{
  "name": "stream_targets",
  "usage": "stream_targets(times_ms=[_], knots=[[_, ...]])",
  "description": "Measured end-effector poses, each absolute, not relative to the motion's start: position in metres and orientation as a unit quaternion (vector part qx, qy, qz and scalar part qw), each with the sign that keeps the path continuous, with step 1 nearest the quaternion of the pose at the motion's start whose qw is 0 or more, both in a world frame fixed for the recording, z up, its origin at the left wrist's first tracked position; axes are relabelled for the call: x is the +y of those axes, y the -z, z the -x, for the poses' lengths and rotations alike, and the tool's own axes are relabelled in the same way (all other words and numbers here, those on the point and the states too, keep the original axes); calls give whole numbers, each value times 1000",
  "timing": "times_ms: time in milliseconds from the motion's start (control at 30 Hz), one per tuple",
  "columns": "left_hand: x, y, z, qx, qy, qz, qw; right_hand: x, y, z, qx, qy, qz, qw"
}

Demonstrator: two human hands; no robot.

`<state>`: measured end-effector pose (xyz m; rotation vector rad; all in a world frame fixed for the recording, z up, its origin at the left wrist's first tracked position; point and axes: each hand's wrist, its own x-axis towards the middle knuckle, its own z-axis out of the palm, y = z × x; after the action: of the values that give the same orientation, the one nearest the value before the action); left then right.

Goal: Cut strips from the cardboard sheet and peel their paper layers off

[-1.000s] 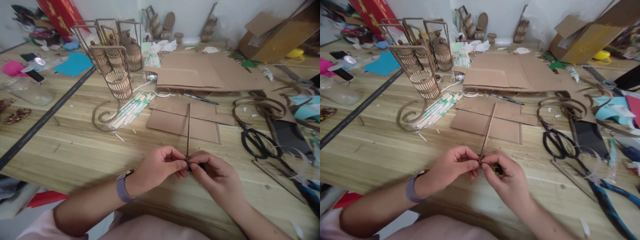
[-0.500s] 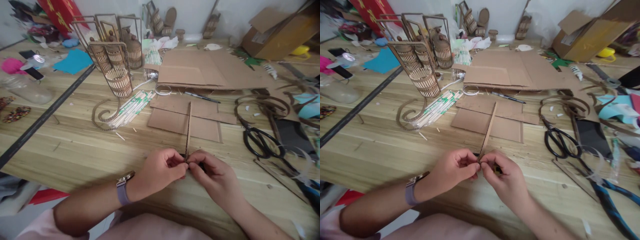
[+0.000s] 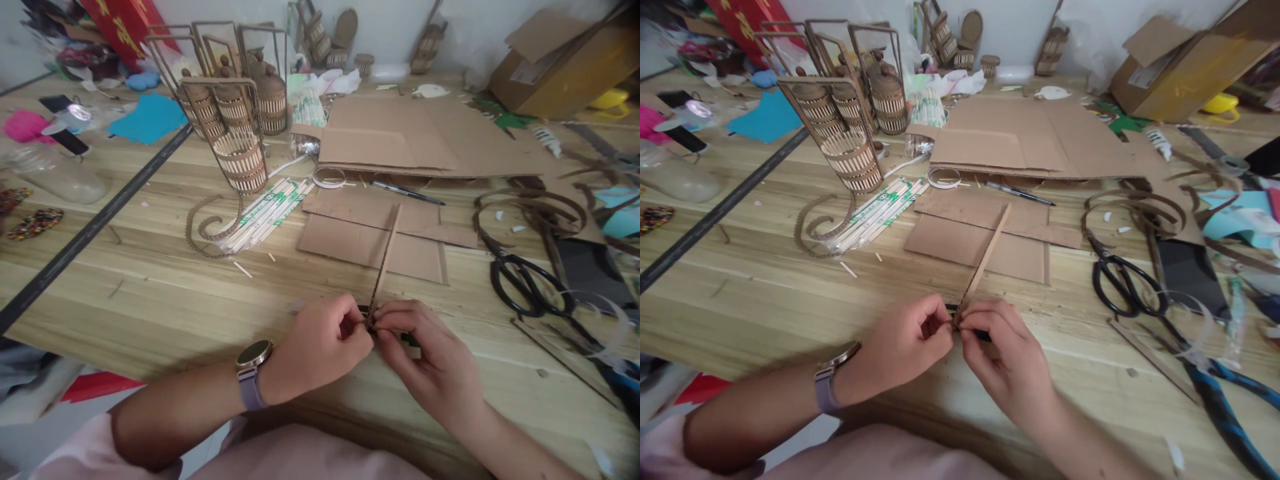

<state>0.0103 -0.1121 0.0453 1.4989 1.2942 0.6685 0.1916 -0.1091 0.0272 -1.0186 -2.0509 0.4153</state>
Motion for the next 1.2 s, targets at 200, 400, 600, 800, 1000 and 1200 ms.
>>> stream_targets(times_ms=[200,400,600,800,1000,1200], knots=[[-112,-39,-7,461,-348,-692,433,-107,-30,-194,-804,-151,410,403],[-111,-35,-5,396,-383,-733,399,-110,-32,-196,-797,-154,407,419],[-111,-34,-4,378,-387,-745,389,-112,-32,-201,-774,-197,434,417],[-111,-36,-3,373,-390,-745,392,-111,-28,-203,-747,-273,422,435],[-110,-37,-2,350,-392,-751,401,-110,-28,-204,-706,-382,389,452],[-111,-37,-2,368,-385,-744,403,-110,-30,-204,-707,-370,389,461]])
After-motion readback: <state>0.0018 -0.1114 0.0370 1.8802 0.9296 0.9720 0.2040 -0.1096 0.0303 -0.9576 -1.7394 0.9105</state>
